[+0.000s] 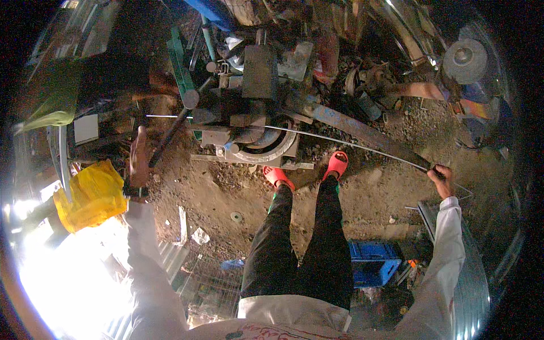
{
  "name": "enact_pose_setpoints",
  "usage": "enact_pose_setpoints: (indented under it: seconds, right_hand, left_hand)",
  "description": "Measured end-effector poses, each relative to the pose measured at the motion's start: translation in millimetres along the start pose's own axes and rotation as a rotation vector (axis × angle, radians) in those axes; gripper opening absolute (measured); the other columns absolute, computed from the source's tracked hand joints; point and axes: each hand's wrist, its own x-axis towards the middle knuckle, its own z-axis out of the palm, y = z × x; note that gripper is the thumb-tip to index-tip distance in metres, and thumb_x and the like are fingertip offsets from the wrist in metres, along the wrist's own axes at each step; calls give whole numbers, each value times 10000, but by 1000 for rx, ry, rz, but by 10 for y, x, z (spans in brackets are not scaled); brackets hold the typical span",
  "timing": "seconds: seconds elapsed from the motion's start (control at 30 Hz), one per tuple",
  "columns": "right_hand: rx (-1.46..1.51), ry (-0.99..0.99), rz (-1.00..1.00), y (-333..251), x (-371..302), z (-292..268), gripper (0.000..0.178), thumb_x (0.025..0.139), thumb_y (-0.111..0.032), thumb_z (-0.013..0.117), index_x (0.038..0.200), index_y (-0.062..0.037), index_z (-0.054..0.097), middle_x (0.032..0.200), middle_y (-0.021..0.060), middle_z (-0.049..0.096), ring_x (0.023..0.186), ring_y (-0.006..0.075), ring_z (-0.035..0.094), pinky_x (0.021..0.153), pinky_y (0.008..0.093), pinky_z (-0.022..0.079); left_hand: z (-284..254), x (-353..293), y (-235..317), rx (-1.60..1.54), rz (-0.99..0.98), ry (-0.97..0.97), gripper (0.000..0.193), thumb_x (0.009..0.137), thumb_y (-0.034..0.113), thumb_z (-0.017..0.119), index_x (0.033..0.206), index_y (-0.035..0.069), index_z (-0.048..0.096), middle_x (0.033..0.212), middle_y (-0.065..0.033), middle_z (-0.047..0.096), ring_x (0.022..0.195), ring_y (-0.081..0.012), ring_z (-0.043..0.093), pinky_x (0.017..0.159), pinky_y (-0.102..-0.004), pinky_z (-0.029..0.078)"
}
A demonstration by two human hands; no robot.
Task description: The person bends a thin metal rod into a rectangular frame using a manual bending machine. They measure the rod with a tape measure and mark it with a marker, then repeatedly bend the rod at marked points to form the frame shape.
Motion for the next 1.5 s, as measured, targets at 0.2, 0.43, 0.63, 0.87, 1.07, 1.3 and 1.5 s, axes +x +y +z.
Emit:
enact_pose_setpoints:
  seconds: [0.2, 0.43, 0.63, 0.87, 1.07, 1.3, 1.5]
  right_hand:
    - [-24, 21, 38, 85, -45, -75, 425, 793, -348, 809, 1014, -24, 647, 1043, 87, 584, 974, 230, 602, 900, 360, 472]
    - [17, -145, 113, -181, -236, -368, 399, 790, -338, 801, 987, -20, 662, 988, 89, 607, 987, 234, 600, 885, 351, 469]
    - [-46, 11, 13, -266, -287, -155, 438, 775, -337, 813, 1015, -4, 662, 966, 92, 645, 954, 237, 621, 859, 348, 480]
    - [41, -199, 23, -538, 73, 20, 494, 773, -390, 808, 1039, 1, 663, 1030, 111, 659, 985, 256, 627, 880, 353, 482]
    - [3, -262, 57, -382, 124, 108, 568, 773, -434, 795, 1108, 3, 660, 1150, 150, 641, 1094, 270, 605, 945, 353, 464]
    - [-30, -369, 145, -656, 133, -27, 565, 800, -450, 758, 1112, 9, 653, 1144, 152, 637, 1108, 266, 598, 952, 353, 453]
    - [-96, -422, 106, -1013, 137, -175, 439, 803, -391, 763, 950, 4, 636, 924, 91, 618, 907, 225, 600, 847, 354, 462]
  left_hand:
    - [464, -149, 196, 107, 635, 637, 334, 972, 265, 526, 1145, -4, 623, 1070, -151, 664, 969, -226, 636, 897, -340, 477]
    - [3020, 1021, 1485, 620, 494, -261, 500, 928, 286, 526, 1330, -9, 489, 1187, -259, 633, 1084, -363, 636, 981, -485, 469]
    - [3354, 2447, 1049, 1369, 483, -634, 516, 936, 569, 449, 999, 145, 735, 1007, -179, 696, 920, -331, 685, 804, -451, 532]
    - [2903, 2279, 1106, 1572, 407, -429, 702, 869, 738, 462, 977, 106, 749, 1012, -221, 698, 1016, -343, 674, 933, -464, 508]
    - [2773, 2192, 1239, 1535, 379, -284, 703, 824, 726, 556, 1107, 103, 715, 1071, -223, 683, 1061, -342, 657, 939, -441, 510]
    - [2535, 2055, 1370, 1045, 234, -506, 725, 805, 704, 600, 1180, 85, 653, 1077, -156, 692, 971, -321, 666, 870, -461, 502]
    - [2703, 2076, 1341, 1282, 372, -534, 506, 961, 524, 506, 1039, 54, 674, 911, -169, 685, 846, -307, 665, 749, -469, 498]
